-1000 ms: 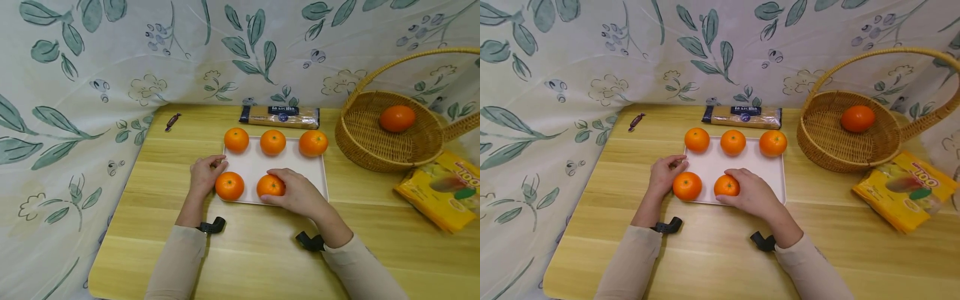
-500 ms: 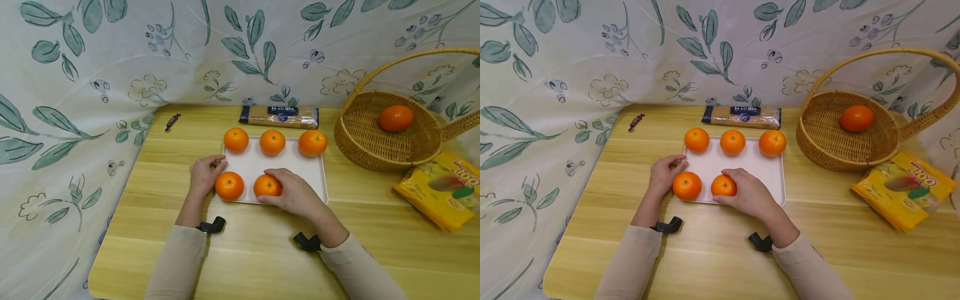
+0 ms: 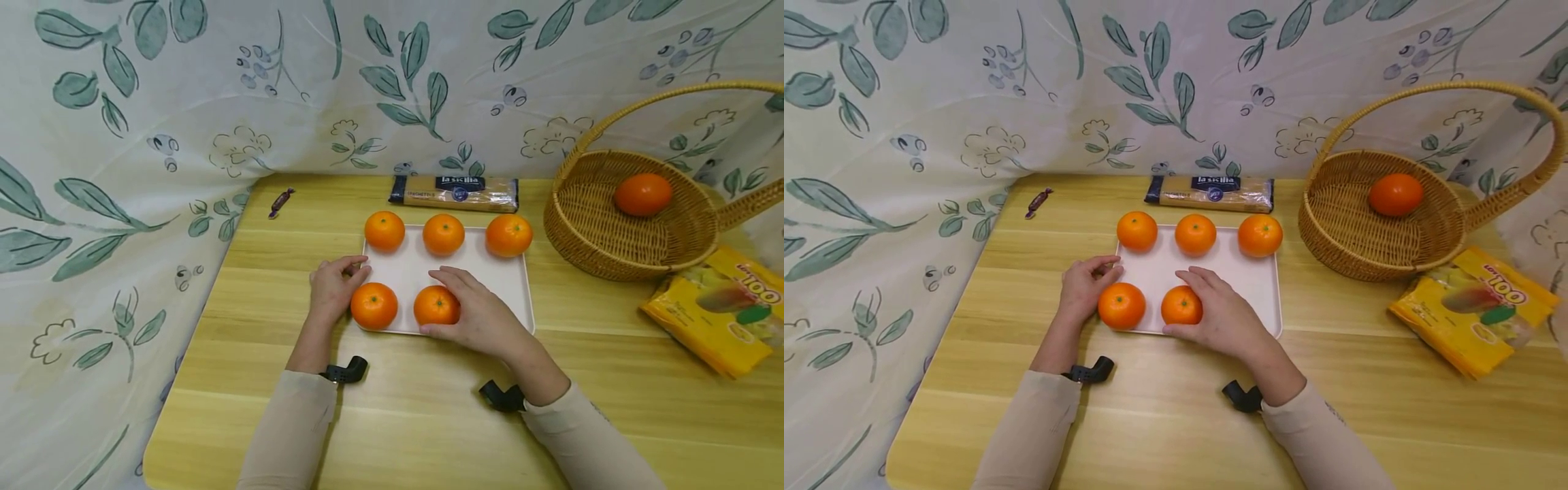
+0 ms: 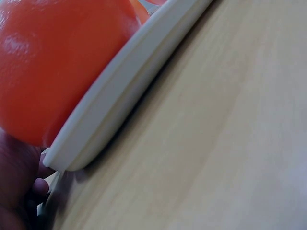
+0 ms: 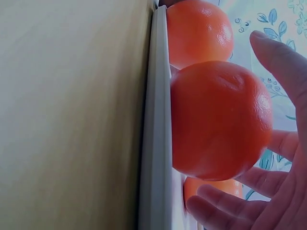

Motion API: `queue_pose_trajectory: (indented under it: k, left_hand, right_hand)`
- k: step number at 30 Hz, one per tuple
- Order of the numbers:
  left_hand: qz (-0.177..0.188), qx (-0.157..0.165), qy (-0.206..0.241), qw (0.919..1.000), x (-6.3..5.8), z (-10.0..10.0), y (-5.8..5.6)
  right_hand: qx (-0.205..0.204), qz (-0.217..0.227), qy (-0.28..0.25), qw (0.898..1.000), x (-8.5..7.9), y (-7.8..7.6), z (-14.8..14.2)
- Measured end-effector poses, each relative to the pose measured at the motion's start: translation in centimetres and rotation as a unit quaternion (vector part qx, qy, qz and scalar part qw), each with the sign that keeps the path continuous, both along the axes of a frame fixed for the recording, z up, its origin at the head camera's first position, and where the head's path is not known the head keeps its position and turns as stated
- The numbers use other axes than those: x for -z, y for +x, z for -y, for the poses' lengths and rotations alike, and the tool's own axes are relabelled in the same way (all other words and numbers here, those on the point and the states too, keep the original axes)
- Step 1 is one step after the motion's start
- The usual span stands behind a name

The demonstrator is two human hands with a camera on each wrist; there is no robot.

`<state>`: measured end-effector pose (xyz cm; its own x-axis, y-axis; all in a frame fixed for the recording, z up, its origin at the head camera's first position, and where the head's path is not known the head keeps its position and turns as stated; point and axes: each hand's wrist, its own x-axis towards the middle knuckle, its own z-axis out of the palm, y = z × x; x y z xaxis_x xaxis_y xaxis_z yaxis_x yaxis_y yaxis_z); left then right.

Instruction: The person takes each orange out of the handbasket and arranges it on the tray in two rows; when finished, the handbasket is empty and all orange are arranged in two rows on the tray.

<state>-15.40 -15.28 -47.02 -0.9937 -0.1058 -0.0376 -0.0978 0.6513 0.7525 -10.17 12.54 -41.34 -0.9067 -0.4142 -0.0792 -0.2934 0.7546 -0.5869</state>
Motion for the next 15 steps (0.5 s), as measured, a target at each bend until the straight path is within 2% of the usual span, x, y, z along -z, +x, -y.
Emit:
queue_pose_trajectory:
  k: [10, 15]
  left_hand:
    - [-0.006, -0.001, -0.002, 1.0000, -0.1, 0.0, 0.1]
    - [-0.009, 0.003, 0.001, 1.0000, -0.1, 0.0, 0.1]
  right_hand:
    - [-0.007, -0.002, 0.001, 1.000, -0.4, -0.2, -0.4]
    - [0.021, -0.004, -0.032, 0.999, -1.4, -0.7, -1.9]
